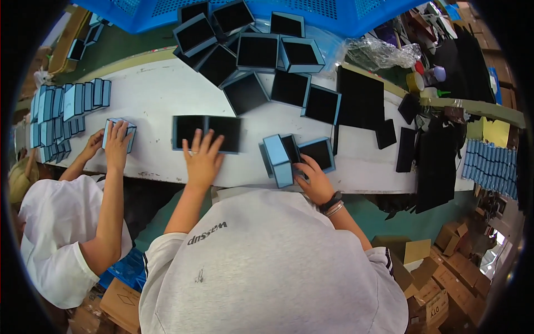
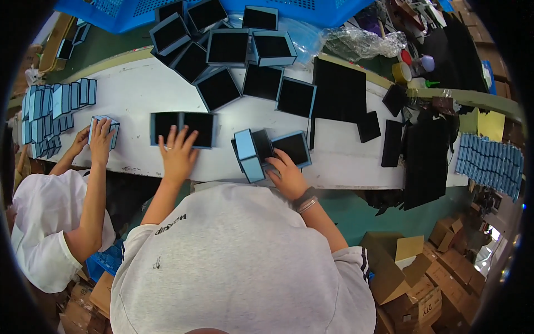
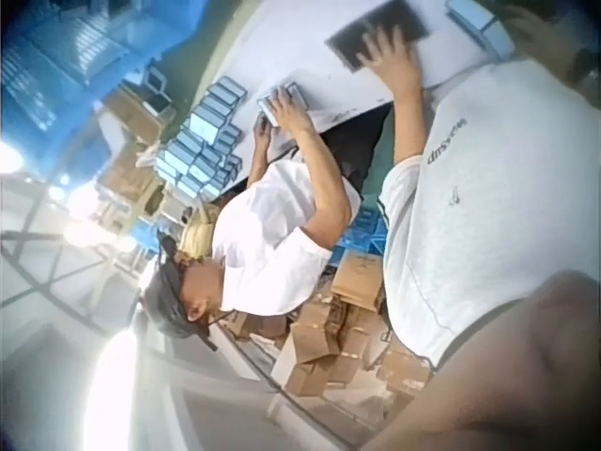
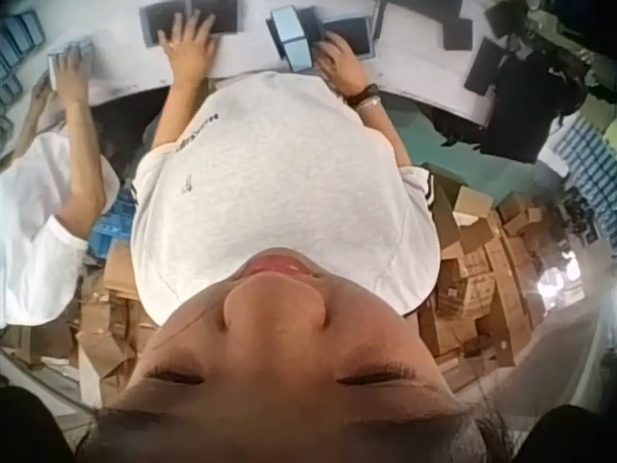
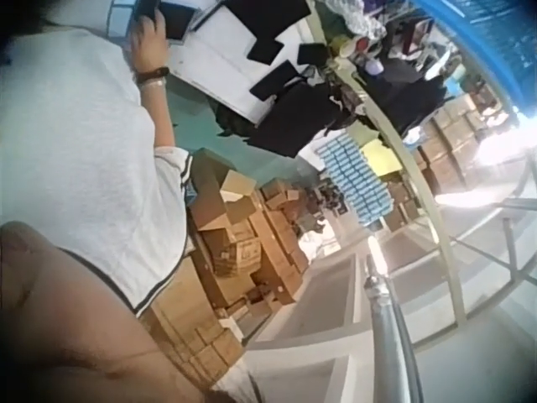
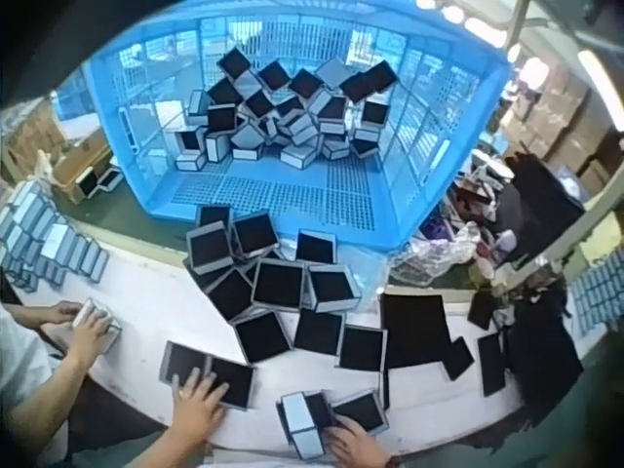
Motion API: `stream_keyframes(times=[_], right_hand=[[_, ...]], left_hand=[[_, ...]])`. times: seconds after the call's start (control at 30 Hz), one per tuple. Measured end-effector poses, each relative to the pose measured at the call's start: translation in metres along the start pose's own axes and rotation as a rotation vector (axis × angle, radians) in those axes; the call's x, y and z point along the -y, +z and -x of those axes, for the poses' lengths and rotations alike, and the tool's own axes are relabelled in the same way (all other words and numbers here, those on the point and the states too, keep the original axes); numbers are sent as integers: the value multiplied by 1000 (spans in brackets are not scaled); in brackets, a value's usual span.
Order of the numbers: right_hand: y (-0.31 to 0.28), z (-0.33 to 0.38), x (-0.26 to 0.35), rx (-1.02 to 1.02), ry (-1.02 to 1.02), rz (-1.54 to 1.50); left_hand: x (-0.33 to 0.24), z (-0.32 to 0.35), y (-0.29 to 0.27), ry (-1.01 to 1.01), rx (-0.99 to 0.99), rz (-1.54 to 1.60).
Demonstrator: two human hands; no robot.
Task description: Placing black foam inserts and thin black straps into small blue gift boxes and stacking them on a workbench.
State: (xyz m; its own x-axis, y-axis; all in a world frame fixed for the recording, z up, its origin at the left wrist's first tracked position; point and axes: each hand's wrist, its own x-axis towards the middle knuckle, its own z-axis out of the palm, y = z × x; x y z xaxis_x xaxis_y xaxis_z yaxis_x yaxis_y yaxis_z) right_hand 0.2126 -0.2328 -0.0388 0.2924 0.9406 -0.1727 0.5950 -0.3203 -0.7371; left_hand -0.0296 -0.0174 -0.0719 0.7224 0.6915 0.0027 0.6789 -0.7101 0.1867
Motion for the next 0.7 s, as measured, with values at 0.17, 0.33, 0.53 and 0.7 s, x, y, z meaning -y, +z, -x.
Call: stream_keyframes(times=[0.17, 0.33, 0.53, 0.7], right_hand=[[-55, -13, -28, -518, 112, 68], [-118, -42, -189, -1006, 927, -1219], [-122, -86, -200, -930, 1015, -1330], [-127, -92, -171, -963, 556, -1599]], left_hand=[[-8, -2, -30, -101, -221, 177], [-105, -35, -60, -6, 28, 635], [-141, -41, -32, -2, 283, 606], [-87, -20, -13, -356, 53, 1420]])
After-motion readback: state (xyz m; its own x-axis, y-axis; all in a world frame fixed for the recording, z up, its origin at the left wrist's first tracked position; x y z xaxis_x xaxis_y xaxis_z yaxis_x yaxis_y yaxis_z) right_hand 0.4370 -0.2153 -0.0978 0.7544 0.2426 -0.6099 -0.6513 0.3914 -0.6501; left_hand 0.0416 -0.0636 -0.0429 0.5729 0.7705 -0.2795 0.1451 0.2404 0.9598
